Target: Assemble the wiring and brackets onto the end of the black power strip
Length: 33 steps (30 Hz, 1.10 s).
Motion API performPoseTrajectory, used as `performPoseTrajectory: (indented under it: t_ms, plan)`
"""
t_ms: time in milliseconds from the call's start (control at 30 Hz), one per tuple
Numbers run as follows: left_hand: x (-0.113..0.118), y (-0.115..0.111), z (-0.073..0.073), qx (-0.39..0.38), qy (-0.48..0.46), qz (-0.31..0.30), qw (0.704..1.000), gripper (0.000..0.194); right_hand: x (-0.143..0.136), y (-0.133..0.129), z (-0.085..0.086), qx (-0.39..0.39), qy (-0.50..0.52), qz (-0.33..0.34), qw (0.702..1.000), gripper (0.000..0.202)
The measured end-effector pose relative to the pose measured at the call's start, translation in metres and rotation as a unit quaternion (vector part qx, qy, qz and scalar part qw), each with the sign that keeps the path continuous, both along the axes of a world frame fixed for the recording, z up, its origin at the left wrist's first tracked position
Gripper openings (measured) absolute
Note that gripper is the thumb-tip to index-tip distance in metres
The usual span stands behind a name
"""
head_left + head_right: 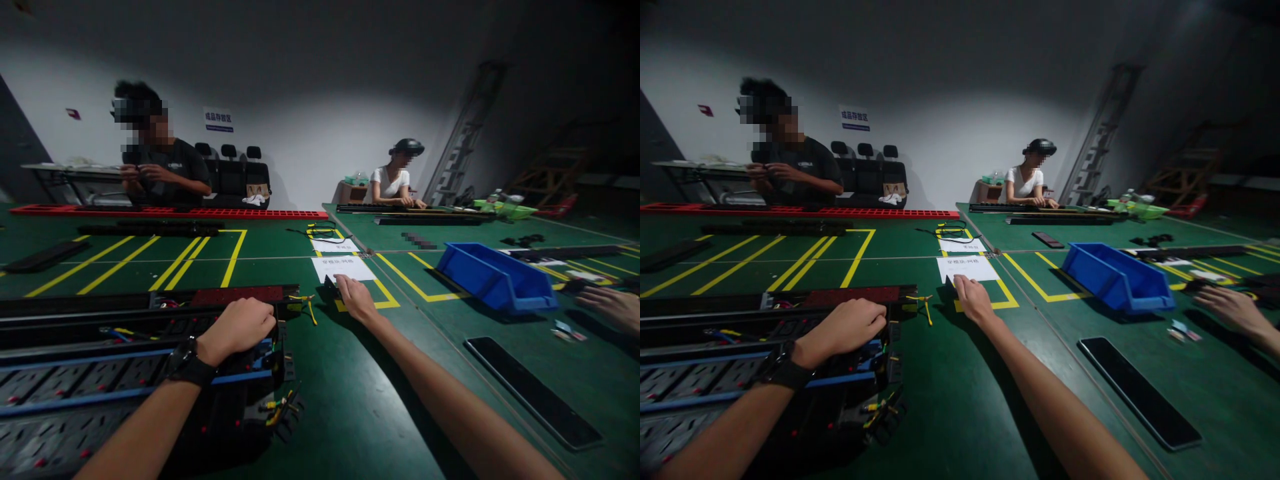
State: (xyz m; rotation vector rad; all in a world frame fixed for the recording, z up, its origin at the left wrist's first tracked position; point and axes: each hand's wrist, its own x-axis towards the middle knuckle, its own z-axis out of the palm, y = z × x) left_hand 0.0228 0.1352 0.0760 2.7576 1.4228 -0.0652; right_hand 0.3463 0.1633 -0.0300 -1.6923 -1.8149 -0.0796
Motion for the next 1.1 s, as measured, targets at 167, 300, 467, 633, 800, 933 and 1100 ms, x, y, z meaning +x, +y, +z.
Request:
performPoseTrajectory:
  t_ms: [167, 300, 467, 633, 800, 933, 1100]
  plan:
    - [0.001, -0.001, 0.001, 0.003, 0.011, -0.002, 1.0, 0.036, 0.0, -0.003, 0.004, -0.024, 0.005, 0.021, 0.999, 0.044]
    - [0.0, 0.0, 0.0, 0.006, 0.014, -0.005, 1.0, 0.037, -0.001, -0.006, 0.007, -0.023, -0.014, 0.06, 0.998, 0.043]
    - [-0.001, 0.001, -0.003, 0.008, 0.007, -0.007, 1.0, 0.038, -0.011, -0.008, 0.008, -0.026, -0.025, 0.113, 0.993, 0.034]
    - [0.0, 0.002, -0.005, 0.003, 0.007, -0.004, 1.0, 0.037, -0.022, -0.011, 0.012, -0.054, -0.019, 0.149, 0.987, 0.039]
    - [0.0, 0.002, -0.005, 0.003, 0.011, -0.006, 1.0, 0.037, -0.025, -0.015, 0.02, -0.082, -0.006, 0.155, 0.984, 0.05]
    - [0.0, 0.002, -0.004, -0.002, 0.007, -0.002, 1.0, 0.037, -0.032, -0.02, 0.027, -0.078, -0.022, 0.12, 0.989, 0.053]
    - [0.001, 0.001, -0.002, -0.003, 0.01, 0.004, 1.0, 0.037, -0.048, -0.022, 0.033, -0.082, -0.09, 0.057, 0.991, 0.06]
